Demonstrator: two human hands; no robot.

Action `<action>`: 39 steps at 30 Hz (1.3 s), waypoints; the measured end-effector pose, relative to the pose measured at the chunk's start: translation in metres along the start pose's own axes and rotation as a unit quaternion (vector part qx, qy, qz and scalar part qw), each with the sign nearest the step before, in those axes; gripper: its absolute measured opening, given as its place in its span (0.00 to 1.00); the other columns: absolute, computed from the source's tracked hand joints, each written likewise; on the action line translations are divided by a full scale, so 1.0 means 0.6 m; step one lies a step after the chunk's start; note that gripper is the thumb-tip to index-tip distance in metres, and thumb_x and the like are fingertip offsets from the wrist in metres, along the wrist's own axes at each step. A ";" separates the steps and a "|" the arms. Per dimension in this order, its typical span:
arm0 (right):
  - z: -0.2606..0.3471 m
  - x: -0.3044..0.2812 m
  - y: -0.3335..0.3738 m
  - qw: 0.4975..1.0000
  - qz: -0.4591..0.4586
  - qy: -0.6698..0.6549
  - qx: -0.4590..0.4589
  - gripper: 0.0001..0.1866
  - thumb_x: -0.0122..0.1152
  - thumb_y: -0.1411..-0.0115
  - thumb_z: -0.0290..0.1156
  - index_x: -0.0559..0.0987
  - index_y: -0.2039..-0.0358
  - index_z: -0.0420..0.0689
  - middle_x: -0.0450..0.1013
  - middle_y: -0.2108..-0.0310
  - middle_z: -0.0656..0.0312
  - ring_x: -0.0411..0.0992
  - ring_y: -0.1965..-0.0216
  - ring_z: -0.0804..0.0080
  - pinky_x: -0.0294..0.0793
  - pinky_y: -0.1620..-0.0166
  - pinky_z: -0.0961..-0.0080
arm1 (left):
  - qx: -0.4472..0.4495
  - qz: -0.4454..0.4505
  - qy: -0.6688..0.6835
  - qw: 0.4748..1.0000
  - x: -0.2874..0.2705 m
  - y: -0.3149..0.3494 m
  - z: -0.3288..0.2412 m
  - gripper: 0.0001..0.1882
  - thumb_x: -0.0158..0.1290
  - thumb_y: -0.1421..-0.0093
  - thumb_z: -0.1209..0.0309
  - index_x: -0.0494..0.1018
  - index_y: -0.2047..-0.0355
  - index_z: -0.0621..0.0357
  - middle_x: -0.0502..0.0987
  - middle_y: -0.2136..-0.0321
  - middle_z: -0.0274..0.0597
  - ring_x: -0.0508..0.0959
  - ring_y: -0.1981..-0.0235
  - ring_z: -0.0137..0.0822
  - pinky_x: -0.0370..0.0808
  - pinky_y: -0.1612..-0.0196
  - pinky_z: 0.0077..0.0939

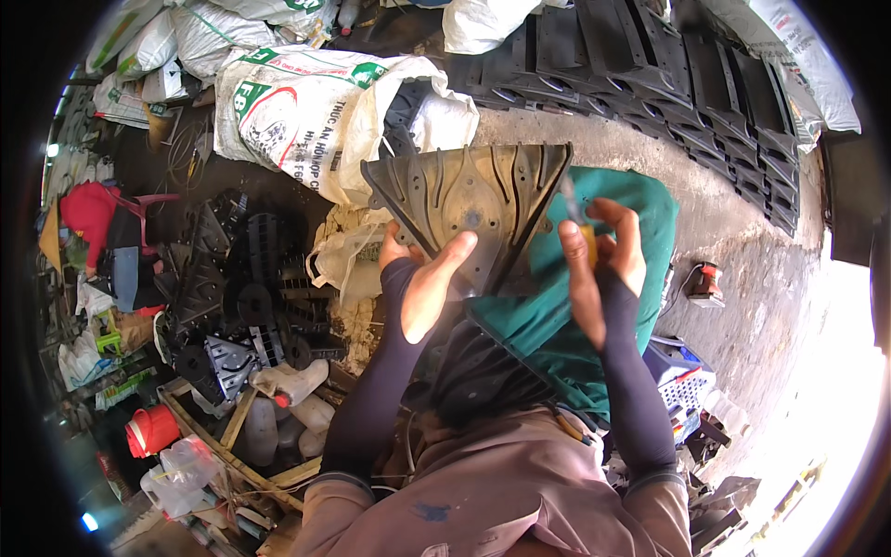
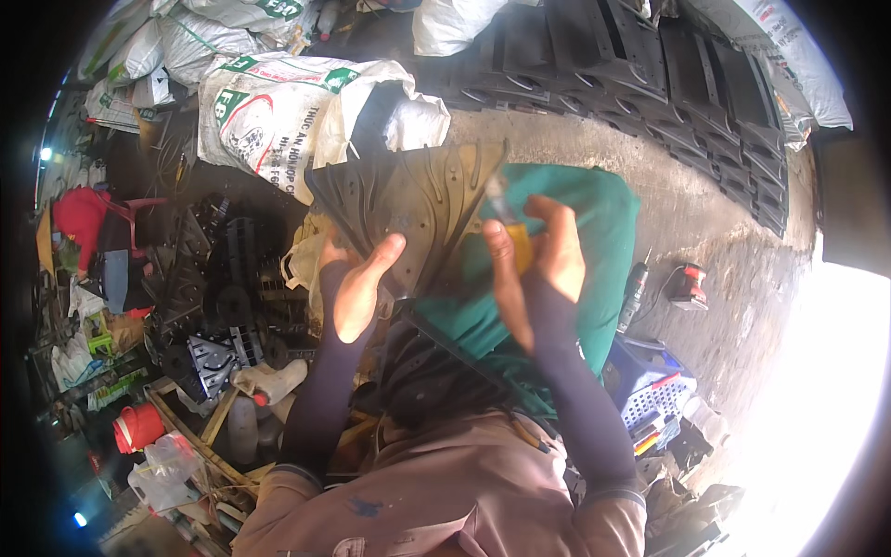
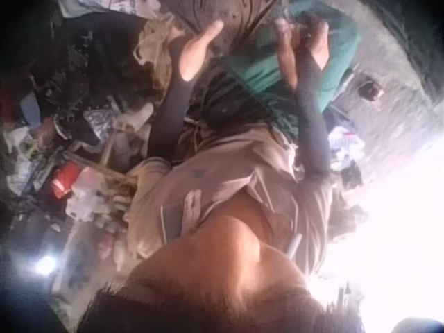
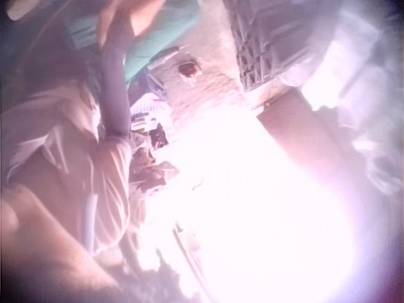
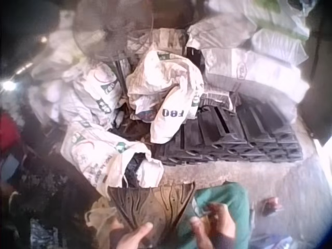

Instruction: The person sits on the floor and scrapes a black plastic part with a brush, then uses pliers to remove small protrusions. They insert a screw into a hole and use a power drill to drive it in, repeating the process on another part.

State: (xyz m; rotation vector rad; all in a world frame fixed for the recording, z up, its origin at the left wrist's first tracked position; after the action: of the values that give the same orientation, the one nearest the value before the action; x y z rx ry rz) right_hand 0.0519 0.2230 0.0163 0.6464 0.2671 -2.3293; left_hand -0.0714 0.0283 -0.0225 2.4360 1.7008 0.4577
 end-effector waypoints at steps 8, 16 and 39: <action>-0.010 0.003 0.003 0.929 0.065 -0.319 0.176 0.10 0.63 0.40 0.36 0.75 0.66 0.43 0.69 0.81 0.68 0.65 0.82 0.82 0.64 0.78 0.82 | 0.037 0.082 -0.005 0.996 0.069 0.008 -0.058 0.38 0.69 0.53 0.74 0.57 0.47 0.66 0.72 0.54 0.52 0.76 0.56 0.34 0.74 0.51 0.28; -0.026 -0.064 0.019 0.964 -0.047 -0.244 0.099 0.07 0.64 0.40 0.31 0.75 0.69 0.42 0.71 0.79 0.67 0.68 0.83 0.80 0.67 0.79 0.82 | 0.028 0.023 -0.267 0.963 0.108 -0.029 -0.040 0.60 0.73 0.60 0.52 0.51 0.41 0.82 0.62 0.44 0.67 0.64 0.40 0.46 0.60 0.38 0.33; -0.107 -0.225 0.041 0.985 -0.073 0.046 0.151 0.26 0.56 0.37 0.46 0.70 0.51 0.34 0.72 0.62 0.54 0.71 0.62 0.68 0.70 0.56 0.70 | -0.185 0.099 -0.029 0.977 -0.096 0.126 -0.031 0.24 0.56 0.42 0.73 0.67 0.46 0.68 0.75 0.53 0.45 0.75 0.51 0.37 0.70 0.47 0.31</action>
State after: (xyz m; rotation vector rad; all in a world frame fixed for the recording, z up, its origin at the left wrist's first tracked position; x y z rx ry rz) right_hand 0.1785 0.3053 0.0312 0.9093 0.0004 -2.5086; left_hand -0.0284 -0.0536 0.0065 2.3206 1.2220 0.6544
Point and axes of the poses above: each hand's wrist, its own y-axis away from the middle knuckle, its own x-axis out of the palm, z = x × y, the point moved 8 cm from there along -y, towards the middle knuckle
